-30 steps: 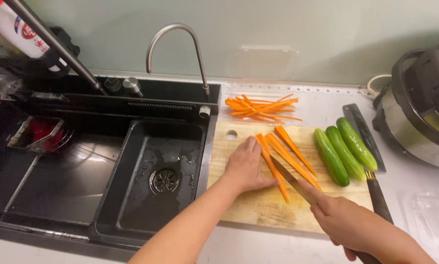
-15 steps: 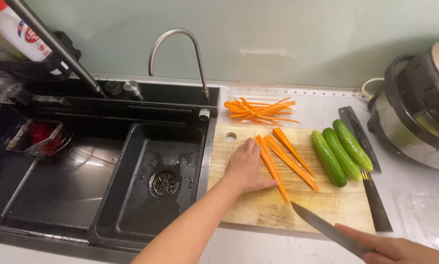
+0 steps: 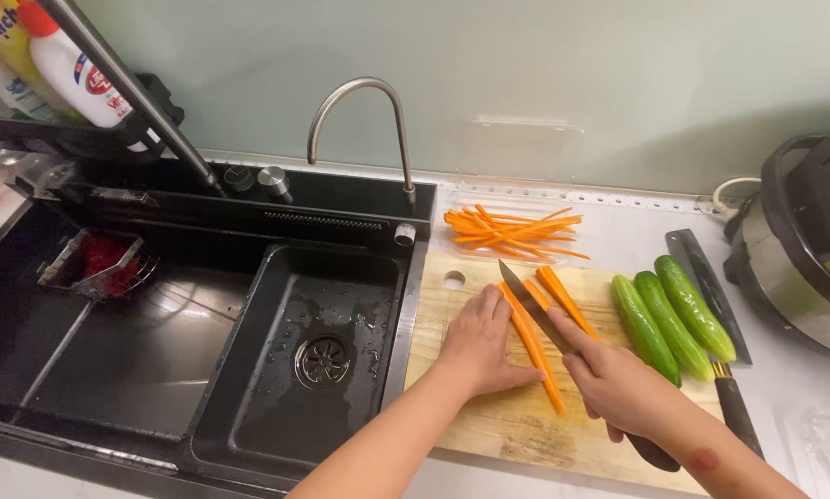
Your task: Cut a carrot into thin strips on a wooden cutting board.
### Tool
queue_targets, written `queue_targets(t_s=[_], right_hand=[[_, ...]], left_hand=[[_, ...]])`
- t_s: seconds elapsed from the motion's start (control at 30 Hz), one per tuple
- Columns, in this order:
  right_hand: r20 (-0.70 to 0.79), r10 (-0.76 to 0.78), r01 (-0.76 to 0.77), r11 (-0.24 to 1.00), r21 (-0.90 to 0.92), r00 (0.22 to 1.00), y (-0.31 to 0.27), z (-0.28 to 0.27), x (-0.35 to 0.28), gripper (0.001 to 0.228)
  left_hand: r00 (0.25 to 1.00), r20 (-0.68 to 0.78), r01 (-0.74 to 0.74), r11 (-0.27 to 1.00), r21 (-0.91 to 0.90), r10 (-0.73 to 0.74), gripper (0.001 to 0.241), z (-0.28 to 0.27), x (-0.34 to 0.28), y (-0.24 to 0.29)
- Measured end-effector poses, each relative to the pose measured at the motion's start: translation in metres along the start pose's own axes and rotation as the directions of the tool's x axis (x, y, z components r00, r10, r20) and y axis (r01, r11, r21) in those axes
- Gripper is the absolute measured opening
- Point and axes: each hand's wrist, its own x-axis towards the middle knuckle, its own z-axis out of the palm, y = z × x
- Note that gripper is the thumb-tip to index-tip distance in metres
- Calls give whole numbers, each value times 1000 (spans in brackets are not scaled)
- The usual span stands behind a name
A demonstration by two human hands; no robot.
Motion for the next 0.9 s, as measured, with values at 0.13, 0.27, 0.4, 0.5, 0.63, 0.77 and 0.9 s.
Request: queue_targets(t_s=[0.13, 0.27, 0.4, 0.5, 0.63, 0.77, 0.9], right_hand=[[8, 25, -25, 999, -45, 1000, -7, 1, 2, 65], [21, 23, -21, 997, -71, 1000, -12, 1, 3, 65], [57, 32, -32, 999, 5, 998, -9, -5, 14, 65], [89, 57, -56, 998, -11, 994, -11, -12, 4, 64], [143, 69, -66, 997, -29, 987, 12, -8, -12, 61], [249, 156, -142, 987, -74, 956, 20, -12, -40, 65], [263, 218, -179, 970, -165, 940, 62, -4, -40, 68]], left_hand=[[1000, -11, -8, 1000, -18, 8, 116, 4, 0, -1], [1000, -22, -22, 1000, -17, 22, 114, 5, 0, -4], [999, -33, -27, 999, -46, 25, 113, 3, -2, -2], [999, -36, -25, 998, -61, 23, 114, 2, -1, -2], [999, -41, -30, 999, -34, 28, 114, 6, 0, -5], [999, -39, -34, 999, 1, 34, 116, 12, 2, -6], [998, -49, -44, 999, 4, 44, 117, 10, 2, -5]])
